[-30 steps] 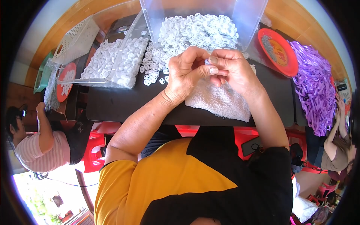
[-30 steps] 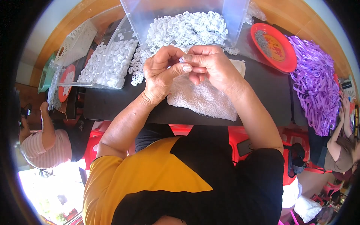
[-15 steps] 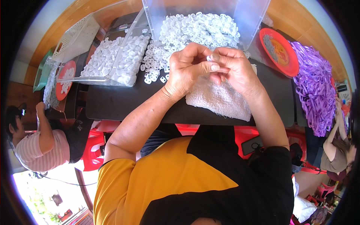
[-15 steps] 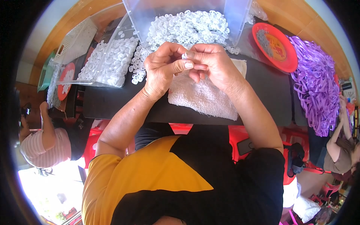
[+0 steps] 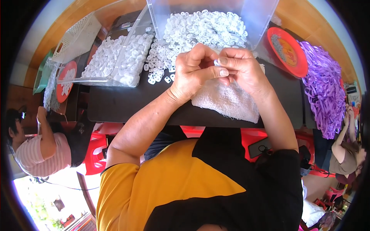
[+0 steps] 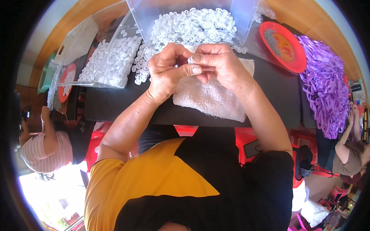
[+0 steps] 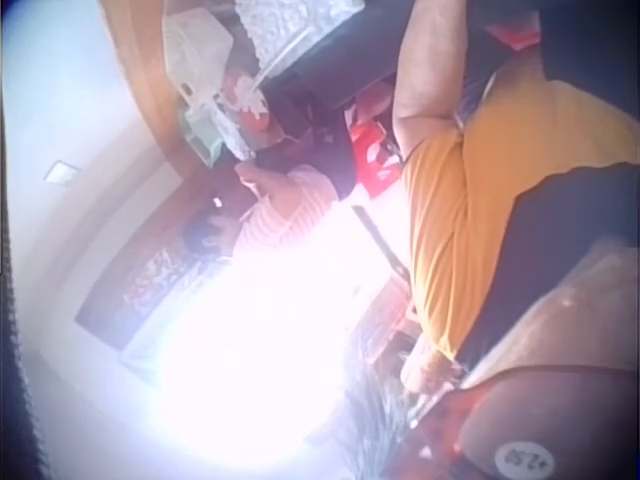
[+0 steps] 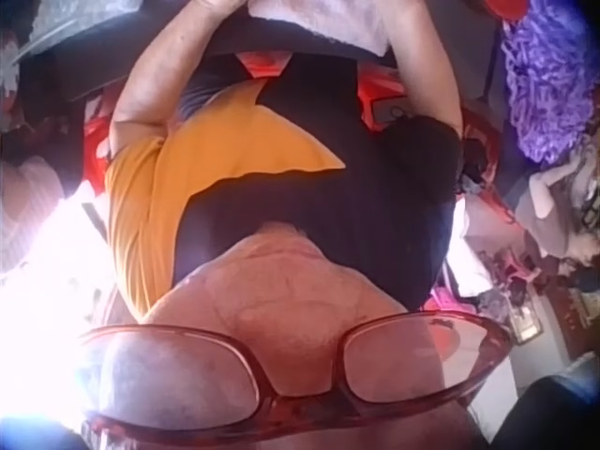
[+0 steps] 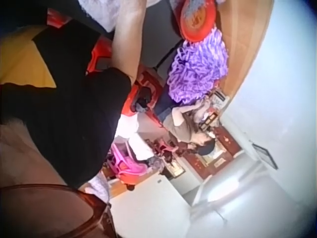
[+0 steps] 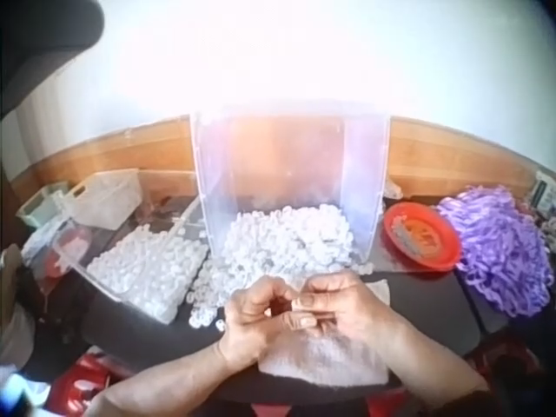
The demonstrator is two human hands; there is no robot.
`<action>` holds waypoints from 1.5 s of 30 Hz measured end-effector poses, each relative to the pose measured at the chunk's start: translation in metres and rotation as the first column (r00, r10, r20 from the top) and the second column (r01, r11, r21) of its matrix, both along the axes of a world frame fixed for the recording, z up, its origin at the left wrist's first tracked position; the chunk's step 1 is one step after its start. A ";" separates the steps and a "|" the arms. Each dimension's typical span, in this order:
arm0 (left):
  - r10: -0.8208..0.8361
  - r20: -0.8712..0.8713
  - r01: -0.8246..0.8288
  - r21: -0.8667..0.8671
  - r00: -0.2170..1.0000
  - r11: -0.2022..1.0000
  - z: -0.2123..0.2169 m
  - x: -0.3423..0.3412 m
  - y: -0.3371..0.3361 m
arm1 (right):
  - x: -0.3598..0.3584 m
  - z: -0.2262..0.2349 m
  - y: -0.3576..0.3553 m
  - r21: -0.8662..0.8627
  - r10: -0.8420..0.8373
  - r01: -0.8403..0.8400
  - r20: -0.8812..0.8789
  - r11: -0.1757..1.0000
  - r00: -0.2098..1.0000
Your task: Inspecting and sorting white plastic rings at a workstation.
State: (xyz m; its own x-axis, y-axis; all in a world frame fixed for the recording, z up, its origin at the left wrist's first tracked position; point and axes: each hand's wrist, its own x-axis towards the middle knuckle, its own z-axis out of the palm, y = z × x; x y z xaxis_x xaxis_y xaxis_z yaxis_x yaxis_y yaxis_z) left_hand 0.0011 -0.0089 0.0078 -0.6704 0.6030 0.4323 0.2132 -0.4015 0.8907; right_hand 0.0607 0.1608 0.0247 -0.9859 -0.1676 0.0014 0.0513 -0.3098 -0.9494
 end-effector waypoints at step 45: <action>-0.218 -0.844 -0.299 -0.397 0.489 0.868 -0.018 0.028 0.044 | -0.017 -0.015 0.035 0.396 -0.509 0.772 -0.588 0.496 0.629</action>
